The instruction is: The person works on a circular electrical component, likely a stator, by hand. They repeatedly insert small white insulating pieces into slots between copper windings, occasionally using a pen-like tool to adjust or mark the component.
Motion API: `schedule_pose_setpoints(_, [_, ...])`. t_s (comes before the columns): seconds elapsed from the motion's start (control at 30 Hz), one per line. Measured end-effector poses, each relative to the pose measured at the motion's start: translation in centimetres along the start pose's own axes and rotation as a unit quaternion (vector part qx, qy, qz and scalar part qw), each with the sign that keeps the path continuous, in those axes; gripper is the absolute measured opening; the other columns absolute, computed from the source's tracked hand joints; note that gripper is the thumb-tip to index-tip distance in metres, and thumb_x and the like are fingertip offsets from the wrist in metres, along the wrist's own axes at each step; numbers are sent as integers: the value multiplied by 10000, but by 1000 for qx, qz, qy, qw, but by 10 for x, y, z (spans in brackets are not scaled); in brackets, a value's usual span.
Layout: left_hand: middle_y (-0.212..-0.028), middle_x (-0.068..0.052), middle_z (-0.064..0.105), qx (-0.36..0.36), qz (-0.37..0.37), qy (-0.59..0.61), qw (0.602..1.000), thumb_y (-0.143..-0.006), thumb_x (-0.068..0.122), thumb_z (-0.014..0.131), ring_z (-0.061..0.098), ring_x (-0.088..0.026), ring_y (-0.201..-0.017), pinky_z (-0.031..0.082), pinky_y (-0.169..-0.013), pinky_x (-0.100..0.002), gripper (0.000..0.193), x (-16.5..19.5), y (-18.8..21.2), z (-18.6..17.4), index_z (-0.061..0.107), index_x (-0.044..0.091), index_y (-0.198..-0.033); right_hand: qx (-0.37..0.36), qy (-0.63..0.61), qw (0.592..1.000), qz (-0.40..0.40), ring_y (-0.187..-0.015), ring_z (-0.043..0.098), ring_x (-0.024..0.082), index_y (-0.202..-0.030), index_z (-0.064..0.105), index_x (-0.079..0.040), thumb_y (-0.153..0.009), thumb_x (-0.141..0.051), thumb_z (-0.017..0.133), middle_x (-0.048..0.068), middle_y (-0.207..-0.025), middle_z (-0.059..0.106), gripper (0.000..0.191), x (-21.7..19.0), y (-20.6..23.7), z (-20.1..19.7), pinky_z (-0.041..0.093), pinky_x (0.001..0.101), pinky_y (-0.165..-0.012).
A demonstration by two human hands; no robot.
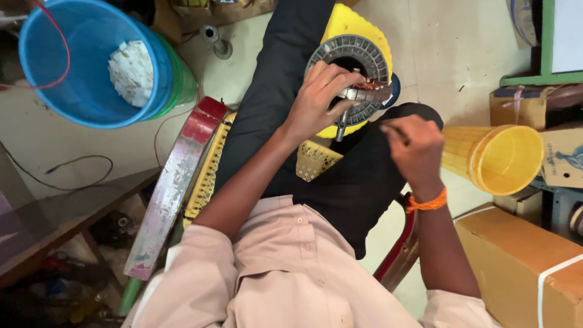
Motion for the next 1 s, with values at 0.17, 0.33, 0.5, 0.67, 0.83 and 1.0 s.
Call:
schedule_pose_setpoints(0.17, [-1128, -41, 624, 9, 24, -7, 1000, -842, 138, 874, 563, -277, -1038, 444, -944, -404, 475, -10, 8, 7, 628, 105, -1248, 59, -109, 990, 75, -657, 492, 87, -1022, 713, 0, -1023, -8, 806, 57, -853, 646, 94, -6, -3, -20, 368, 269, -600])
schedule_pose_setpoints(0.33, [-1113, -49, 616, 26, 21, -22, 999, -825, 155, 879, 561, -281, -1016, 442, -908, -398, 482, -5, 12, 10, 611, 105, -1223, 50, -138, 986, 74, -619, 405, 64, -1017, 704, 20, -1031, -2, 789, 30, -730, 528, 88, -10, -34, -11, 318, 265, -574])
schedule_pose_setpoints(0.5, [-1073, -48, 594, 24, 9, -60, 998, -821, 207, 864, 556, -276, -1009, 451, -918, -404, 469, 8, 5, 4, 616, 116, -1209, 38, -122, 989, 70, -606, 408, 68, -1035, 714, 19, -1041, 6, 775, 33, -696, 524, 63, 8, -64, 4, 310, 270, -553])
schedule_pose_setpoints(0.67, [-960, -66, 695, -30, -115, 20, 993, -876, 349, 791, 662, -250, -918, 512, -854, -368, 461, 9, -17, -5, 643, 113, -1242, 13, -131, 991, -11, -741, 596, 71, -998, 725, -3, -979, 4, 763, 42, -857, 659, 43, 25, -90, 22, 503, 277, -679])
schedule_pose_setpoints(0.83, [-843, -47, 796, -157, -268, 114, 944, -842, 306, 777, 774, -154, -757, 571, -717, -305, 322, -29, -55, 20, 800, 105, -1093, -8, -51, 998, 23, -539, 441, 130, -940, 761, -23, -920, -112, 884, 53, -605, 488, 154, 25, -103, 24, 372, 319, -523])
schedule_pose_setpoints(1.0, [-865, -27, 818, -138, -283, 261, 913, -850, 115, 787, 765, -96, -804, 595, -762, -273, 142, -50, -49, 27, 816, 105, -988, -10, -56, 998, 40, -551, 438, 117, -937, 746, -13, -918, -97, 874, 40, -613, 478, 154, 6, -102, 16, 377, 312, -537])
Point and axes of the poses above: each hand's wrist, its own y-axis away from the middle knuckle, its own z-axis out of the palm, x = y × z, the point moved 3 cm from there along -y, towards the middle knuckle
